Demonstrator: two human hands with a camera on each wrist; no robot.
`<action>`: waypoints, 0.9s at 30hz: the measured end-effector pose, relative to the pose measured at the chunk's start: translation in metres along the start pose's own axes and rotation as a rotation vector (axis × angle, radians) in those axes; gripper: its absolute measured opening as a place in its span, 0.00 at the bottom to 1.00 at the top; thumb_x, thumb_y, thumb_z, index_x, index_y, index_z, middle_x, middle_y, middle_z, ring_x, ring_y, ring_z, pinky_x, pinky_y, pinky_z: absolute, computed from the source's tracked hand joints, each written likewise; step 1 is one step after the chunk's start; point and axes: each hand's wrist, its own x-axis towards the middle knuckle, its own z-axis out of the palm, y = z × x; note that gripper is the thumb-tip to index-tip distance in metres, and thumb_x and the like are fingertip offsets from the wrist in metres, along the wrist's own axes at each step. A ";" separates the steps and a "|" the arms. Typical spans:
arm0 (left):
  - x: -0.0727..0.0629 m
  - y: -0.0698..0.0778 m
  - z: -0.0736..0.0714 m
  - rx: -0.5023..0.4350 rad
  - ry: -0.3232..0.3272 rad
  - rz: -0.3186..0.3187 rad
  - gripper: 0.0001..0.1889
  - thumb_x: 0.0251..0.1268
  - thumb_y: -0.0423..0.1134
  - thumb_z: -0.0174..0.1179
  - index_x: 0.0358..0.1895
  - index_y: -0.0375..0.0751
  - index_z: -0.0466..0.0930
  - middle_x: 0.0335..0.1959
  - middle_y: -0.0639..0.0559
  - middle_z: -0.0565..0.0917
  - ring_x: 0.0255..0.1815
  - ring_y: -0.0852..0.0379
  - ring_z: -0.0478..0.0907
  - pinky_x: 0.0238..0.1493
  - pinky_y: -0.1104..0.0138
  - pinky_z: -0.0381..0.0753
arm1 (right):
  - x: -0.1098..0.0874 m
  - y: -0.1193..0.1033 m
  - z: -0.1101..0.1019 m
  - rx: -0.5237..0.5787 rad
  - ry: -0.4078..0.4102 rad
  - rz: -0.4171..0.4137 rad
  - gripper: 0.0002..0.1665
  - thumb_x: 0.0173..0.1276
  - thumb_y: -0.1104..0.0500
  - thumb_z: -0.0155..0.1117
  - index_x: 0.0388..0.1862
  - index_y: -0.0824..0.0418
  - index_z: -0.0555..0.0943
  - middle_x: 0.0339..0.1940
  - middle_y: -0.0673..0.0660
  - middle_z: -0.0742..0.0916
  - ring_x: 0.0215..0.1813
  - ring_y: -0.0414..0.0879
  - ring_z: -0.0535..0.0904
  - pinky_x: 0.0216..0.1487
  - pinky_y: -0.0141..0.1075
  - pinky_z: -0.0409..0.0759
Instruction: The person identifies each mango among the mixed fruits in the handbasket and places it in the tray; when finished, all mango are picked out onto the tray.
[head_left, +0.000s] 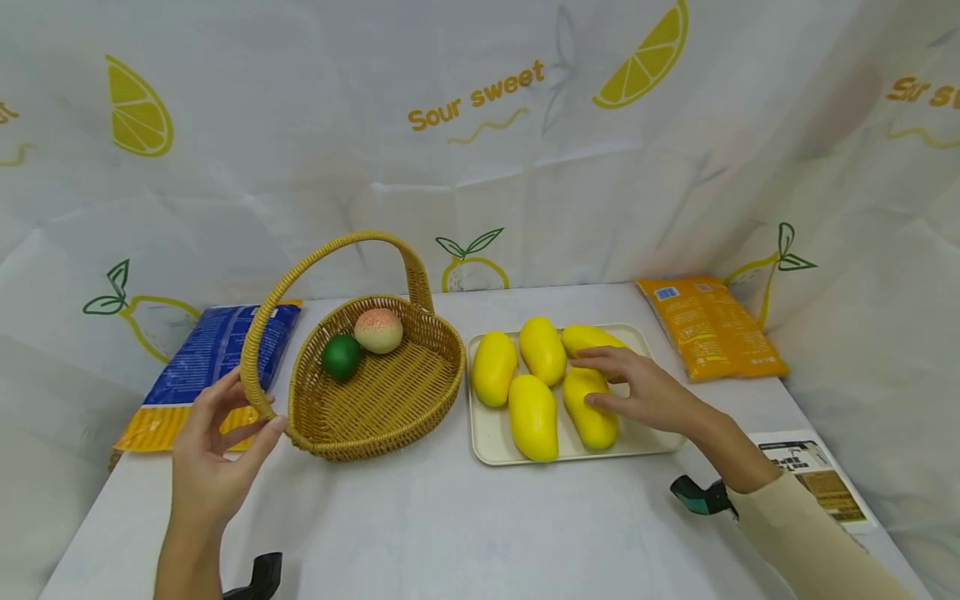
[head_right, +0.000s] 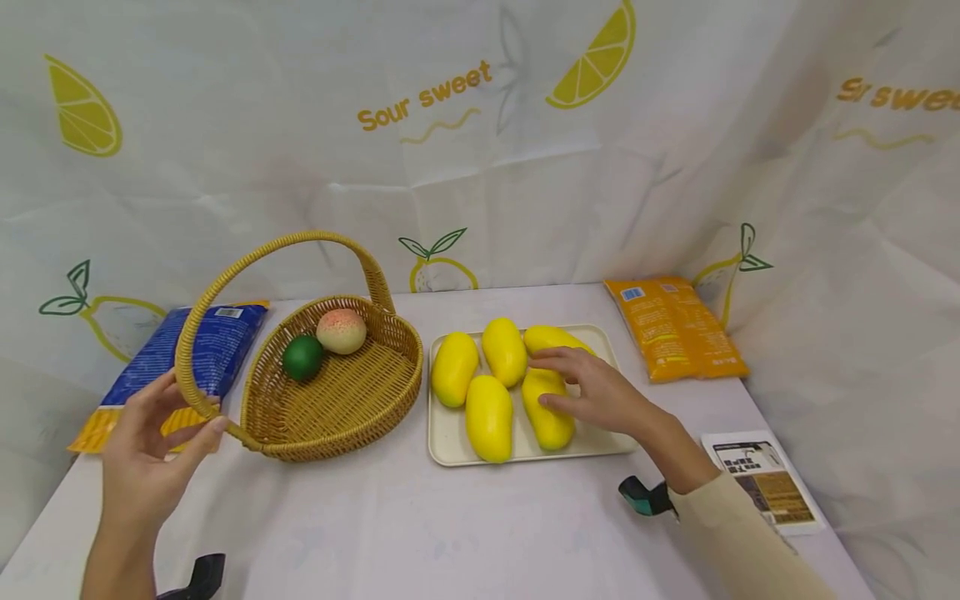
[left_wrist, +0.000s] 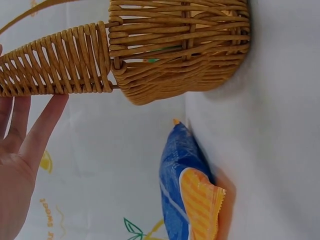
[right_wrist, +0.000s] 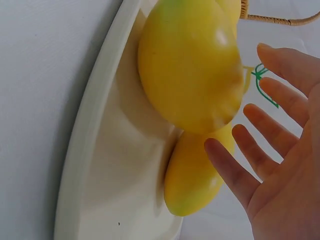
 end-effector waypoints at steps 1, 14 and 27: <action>0.000 0.000 0.000 0.007 0.003 -0.004 0.42 0.47 0.11 0.67 0.72 0.34 0.70 0.51 0.70 0.80 0.51 0.72 0.79 0.45 0.85 0.82 | -0.001 -0.001 -0.001 -0.008 0.008 0.003 0.30 0.71 0.52 0.70 0.69 0.58 0.78 0.72 0.63 0.79 0.69 0.63 0.76 0.62 0.59 0.83; 0.019 0.008 0.003 0.047 0.042 0.120 0.46 0.44 0.19 0.69 0.74 0.35 0.67 0.62 0.71 0.72 0.64 0.69 0.72 0.61 0.87 0.73 | -0.001 -0.010 -0.016 -0.142 0.099 0.036 0.31 0.68 0.47 0.72 0.67 0.55 0.80 0.73 0.61 0.76 0.74 0.63 0.69 0.68 0.70 0.73; 0.065 0.066 0.030 0.277 0.161 0.527 0.44 0.61 0.74 0.58 0.64 0.38 0.76 0.68 0.34 0.74 0.73 0.37 0.66 0.80 0.45 0.60 | 0.012 -0.023 -0.031 -0.258 0.205 -0.069 0.47 0.60 0.46 0.78 0.77 0.46 0.69 0.83 0.61 0.64 0.79 0.66 0.62 0.70 0.75 0.66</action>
